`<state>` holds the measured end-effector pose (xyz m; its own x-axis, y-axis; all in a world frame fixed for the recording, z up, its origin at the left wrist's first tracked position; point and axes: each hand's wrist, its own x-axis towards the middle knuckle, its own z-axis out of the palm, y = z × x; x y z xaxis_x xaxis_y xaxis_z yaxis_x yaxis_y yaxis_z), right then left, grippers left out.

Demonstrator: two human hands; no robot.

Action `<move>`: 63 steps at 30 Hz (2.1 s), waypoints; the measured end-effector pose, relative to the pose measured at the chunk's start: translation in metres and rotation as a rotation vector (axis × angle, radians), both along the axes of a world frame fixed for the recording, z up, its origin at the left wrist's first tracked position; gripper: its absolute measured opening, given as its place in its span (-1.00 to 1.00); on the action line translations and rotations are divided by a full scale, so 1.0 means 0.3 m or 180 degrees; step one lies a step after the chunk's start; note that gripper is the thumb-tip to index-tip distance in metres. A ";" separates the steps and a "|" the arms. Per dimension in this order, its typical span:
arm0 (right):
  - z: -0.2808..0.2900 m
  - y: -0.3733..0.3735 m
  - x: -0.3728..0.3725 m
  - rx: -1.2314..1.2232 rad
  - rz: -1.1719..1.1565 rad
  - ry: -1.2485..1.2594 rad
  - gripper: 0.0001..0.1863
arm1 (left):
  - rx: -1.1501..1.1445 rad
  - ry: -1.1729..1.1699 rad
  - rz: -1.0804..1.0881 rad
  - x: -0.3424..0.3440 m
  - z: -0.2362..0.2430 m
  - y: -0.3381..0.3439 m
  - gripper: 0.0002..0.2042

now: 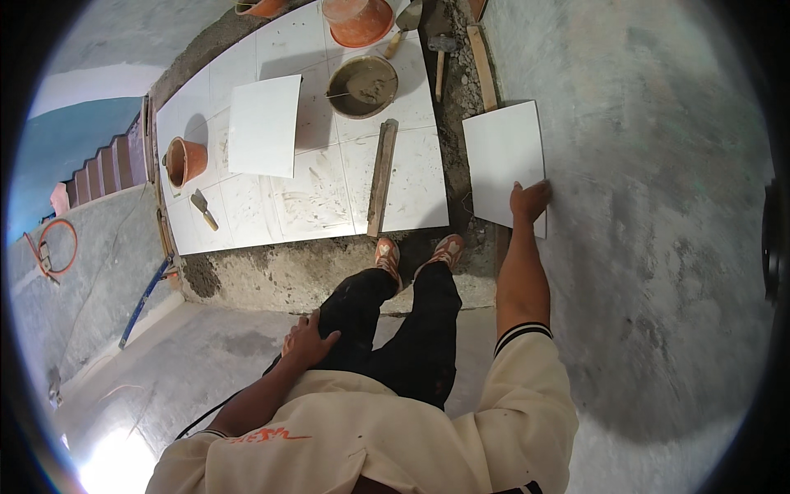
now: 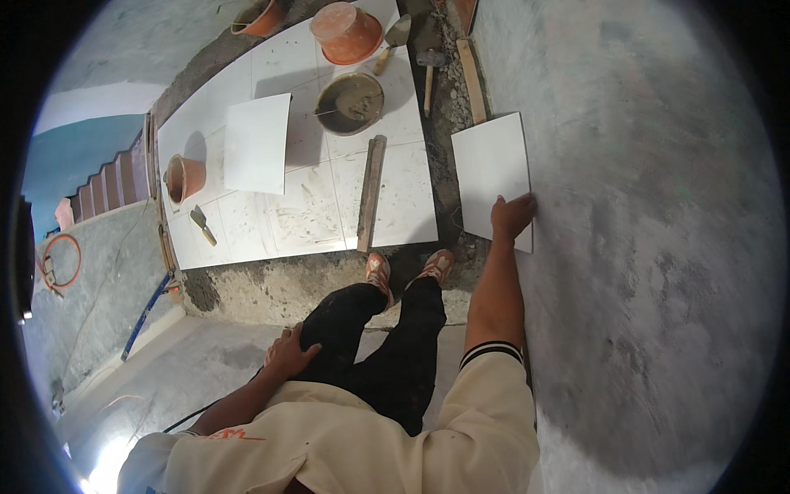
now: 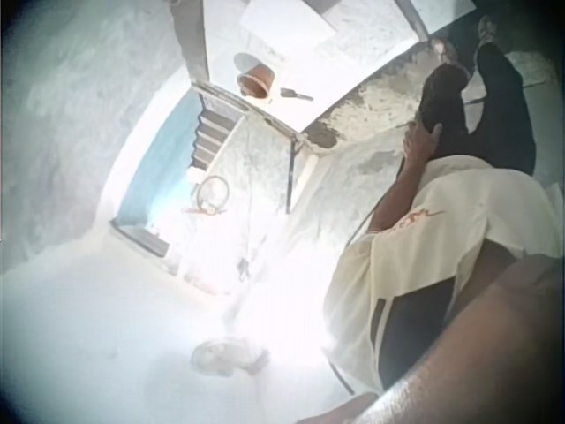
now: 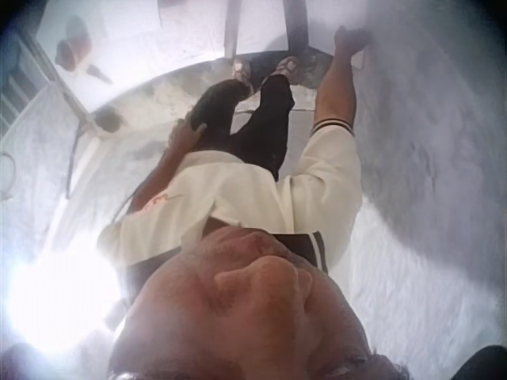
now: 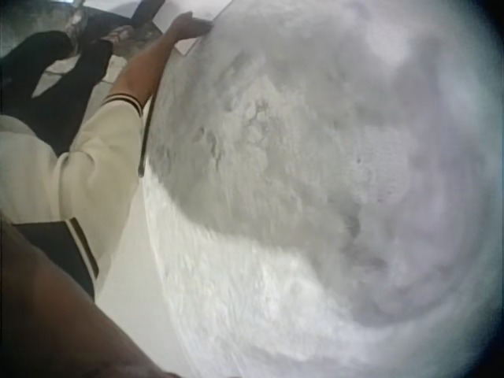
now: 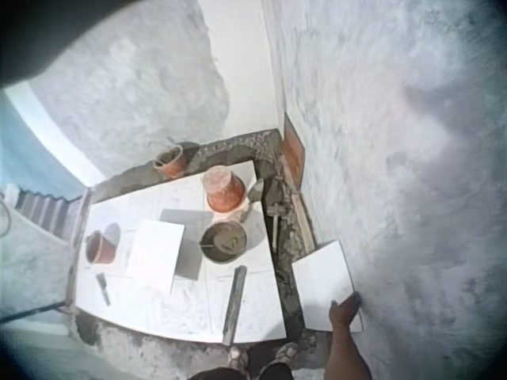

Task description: The person kneels on the floor and uses a trowel to spread cement onto the floor. They then place white ceramic tiles onto the cement, adjusting their position and tapping them with a rubber mallet to level them.

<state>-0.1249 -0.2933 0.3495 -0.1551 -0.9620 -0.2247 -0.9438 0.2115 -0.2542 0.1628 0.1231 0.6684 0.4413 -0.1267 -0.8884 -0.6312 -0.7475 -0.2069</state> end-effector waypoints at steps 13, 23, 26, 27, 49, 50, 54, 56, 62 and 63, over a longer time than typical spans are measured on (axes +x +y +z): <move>0.046 -0.018 0.013 0.0299 -0.0133 -0.0075 -0.19 | -0.0030 0.0104 -0.0036 0.072 -0.029 0.021 -0.13; -0.065 0.095 0.145 0.1141 0.0675 -0.0232 -0.54 | -0.0023 0.0115 0.0108 0.076 0.006 0.009 -0.16; 0.013 0.110 0.147 0.1068 0.0728 -0.0225 -0.63 | -0.0220 0.0169 0.0255 0.100 0.008 0.031 -0.17; 0.059 0.111 0.156 0.1115 0.0705 -0.0101 -0.66 | -0.0271 0.0212 0.0388 0.115 0.004 0.050 -0.18; 1.044 -0.303 0.482 -0.0147 0.1191 0.0138 -0.56 | -0.1784 -0.0088 0.5052 0.463 -0.280 0.471 -0.49; 1.022 -0.388 0.536 -0.0168 0.1183 0.0114 -0.57 | -0.1733 -0.0178 0.5126 0.452 -0.290 0.438 -0.49; 0.871 -0.814 0.772 -0.0127 0.1214 0.0108 -0.61 | -0.1806 -0.0517 0.5676 0.335 -0.287 0.266 -0.49; 0.747 -1.076 0.931 -0.0116 0.1256 -0.0053 -0.63 | -0.1548 -0.0877 0.6023 0.263 -0.276 0.127 -0.56; 0.347 -1.658 1.232 0.0042 0.1168 -0.0234 -0.67 | -0.0625 -0.0446 0.3759 0.021 -0.167 -0.238 -0.58; 0.291 -1.738 1.271 0.0021 0.1161 -0.0124 -0.67 | -0.0640 -0.0325 0.4093 -0.013 -0.146 -0.278 -0.54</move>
